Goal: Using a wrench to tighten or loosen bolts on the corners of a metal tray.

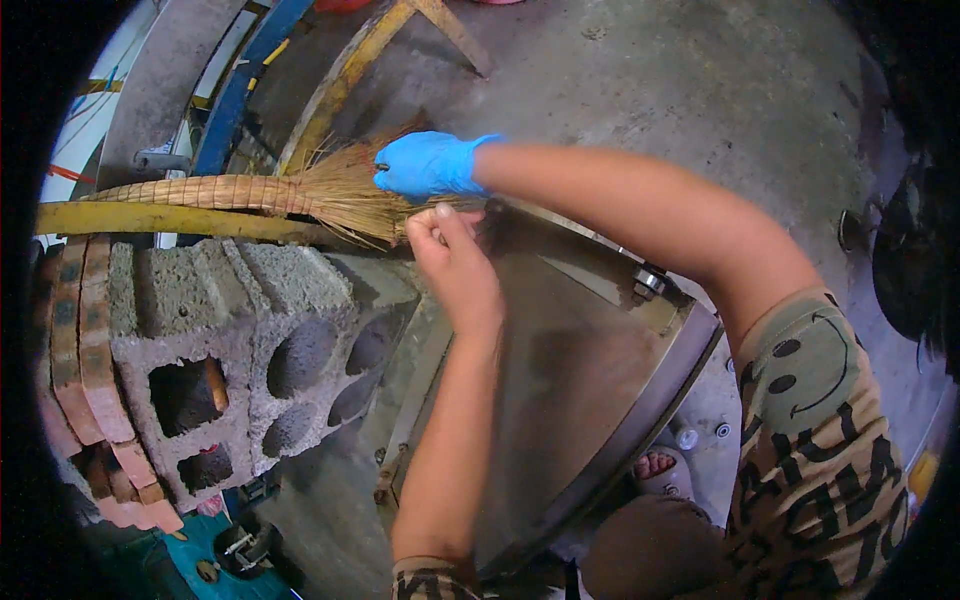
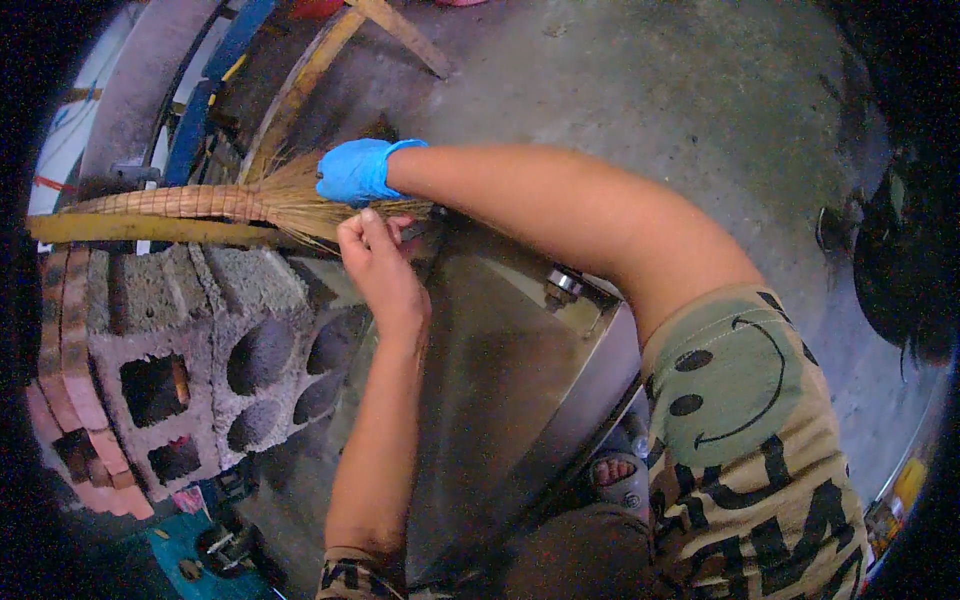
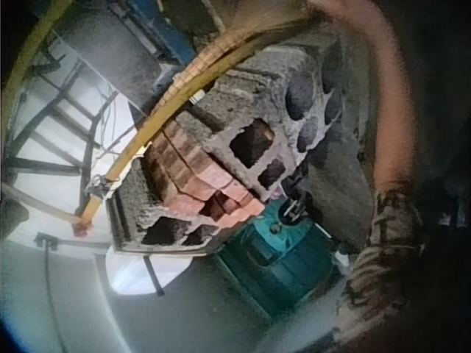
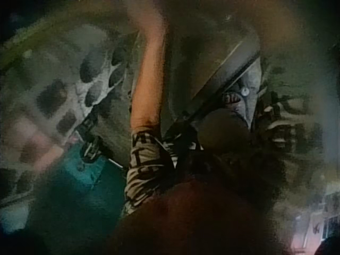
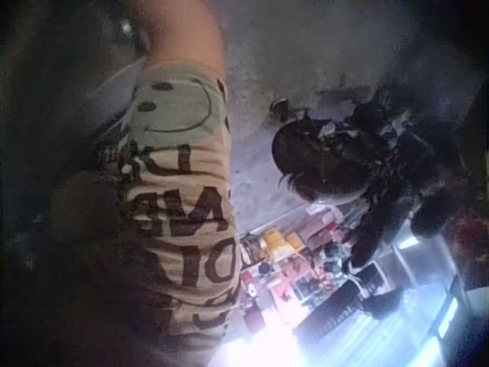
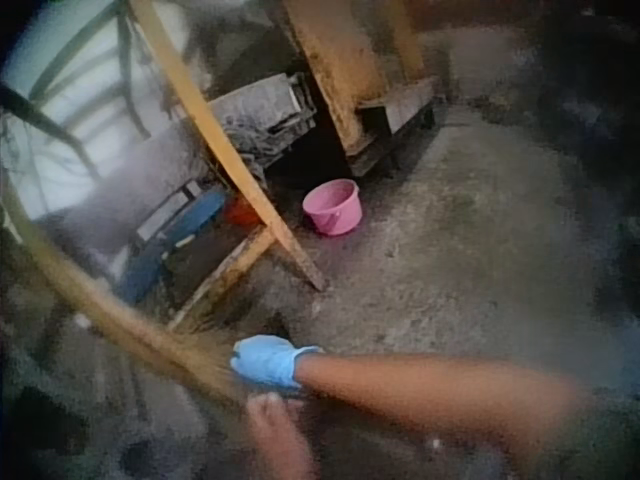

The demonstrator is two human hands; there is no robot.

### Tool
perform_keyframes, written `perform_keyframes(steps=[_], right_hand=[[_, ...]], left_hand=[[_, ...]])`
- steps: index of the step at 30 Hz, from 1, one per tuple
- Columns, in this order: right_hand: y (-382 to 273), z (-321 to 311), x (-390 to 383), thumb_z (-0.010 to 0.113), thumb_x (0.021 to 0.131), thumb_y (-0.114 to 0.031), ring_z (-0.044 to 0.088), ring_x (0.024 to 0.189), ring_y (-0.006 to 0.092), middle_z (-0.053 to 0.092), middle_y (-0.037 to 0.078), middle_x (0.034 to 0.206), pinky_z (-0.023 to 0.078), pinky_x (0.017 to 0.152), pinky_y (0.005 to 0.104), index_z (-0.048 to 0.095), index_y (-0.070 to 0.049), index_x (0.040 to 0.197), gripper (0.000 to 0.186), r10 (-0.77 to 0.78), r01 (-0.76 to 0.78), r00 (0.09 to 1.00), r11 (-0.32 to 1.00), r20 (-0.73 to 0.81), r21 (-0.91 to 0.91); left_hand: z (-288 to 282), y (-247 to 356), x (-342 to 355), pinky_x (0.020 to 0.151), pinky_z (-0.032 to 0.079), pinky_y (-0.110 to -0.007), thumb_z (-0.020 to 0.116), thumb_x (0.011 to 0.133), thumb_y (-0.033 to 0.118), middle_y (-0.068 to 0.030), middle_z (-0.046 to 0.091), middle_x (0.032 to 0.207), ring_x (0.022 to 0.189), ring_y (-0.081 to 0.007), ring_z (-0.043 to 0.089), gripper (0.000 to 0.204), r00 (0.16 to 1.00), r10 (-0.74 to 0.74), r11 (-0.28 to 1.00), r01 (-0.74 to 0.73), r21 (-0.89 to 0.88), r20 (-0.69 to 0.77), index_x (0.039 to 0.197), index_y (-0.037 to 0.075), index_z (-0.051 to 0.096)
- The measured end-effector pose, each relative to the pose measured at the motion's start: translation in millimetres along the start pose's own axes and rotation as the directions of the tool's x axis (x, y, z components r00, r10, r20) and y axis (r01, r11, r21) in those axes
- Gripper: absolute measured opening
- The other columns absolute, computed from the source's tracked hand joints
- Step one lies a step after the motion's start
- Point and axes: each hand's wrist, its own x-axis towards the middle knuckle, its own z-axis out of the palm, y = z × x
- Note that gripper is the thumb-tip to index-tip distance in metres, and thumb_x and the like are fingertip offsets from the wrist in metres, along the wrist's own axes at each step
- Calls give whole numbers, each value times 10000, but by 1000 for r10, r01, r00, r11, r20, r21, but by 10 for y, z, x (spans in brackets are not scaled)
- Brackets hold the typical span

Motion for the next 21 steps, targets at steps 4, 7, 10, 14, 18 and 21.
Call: perform_keyframes(steps=[4, 7, 10, 14, 18, 21], right_hand=[[78, 77, 65, 417, 777, -266, 591, 866, 371, 615, 216, 948, 451, 783, 443, 635, 8, 924, 379, -19, 20, 997, 1000, -72, 8], [122, 88, 142, 420, 816, -324, 584, 833, 358, 614, 179, 928, 455, 752, 449, 591, -35, 962, 366, 20, -20, 1000, 1000, 1, -23], [148, 52, 88, 414, 819, -325, 582, 836, 359, 614, 176, 926, 459, 745, 448, 590, -45, 958, 358, 35, -35, 997, 999, -63, 8], [102, 9, -290, 415, 832, -345, 581, 794, 361, 613, 172, 882, 461, 706, 440, 579, -68, 918, 333, 95, -59, 979, 979, -182, 193], [215, -31, -609, 439, 836, -351, 578, 736, 336, 605, 174, 831, 457, 675, 421, 565, -64, 896, 319, 69, 27, 957, 946, -283, 322], [281, -51, -668, 451, 819, -342, 587, 767, 351, 618, 184, 839, 450, 693, 430, 581, -60, 890, 318, 88, 54, 959, 876, -268, 479]], left_hand=[[197, 42, 19, 643, 383, -249, 412, 934, 189, -40, 488, 798, 691, -89, 434, 168, 998, 45, 996, -49, -76, -52, 855, 41, 405], [334, -30, 107, 641, 386, -257, 419, 911, 164, -34, 458, 811, 702, -93, 431, 140, 981, 74, 995, -85, -52, -180, 869, 32, 397], [392, -116, 185, 601, 389, -254, 433, 860, 123, -36, 463, 803, 685, -98, 432, 103, 958, 88, 973, -141, -182, -272, 882, 31, 391], [390, -56, 206, 541, 362, -232, 435, 815, 107, -22, 464, 773, 640, -89, 424, 115, 969, 32, 952, -104, -289, -244, 907, 37, 431], [434, -2, 146, 516, 329, -221, 425, 832, 101, -9, 449, 715, 591, -83, 387, 83, 973, -8, 918, -84, -387, -230, 898, 53, 440], [378, -23, 129, 516, 336, -233, 412, 835, 61, -6, 401, 674, 575, -92, 364, 45, 984, -5, 900, -72, -429, -176, 880, 63, 417]])
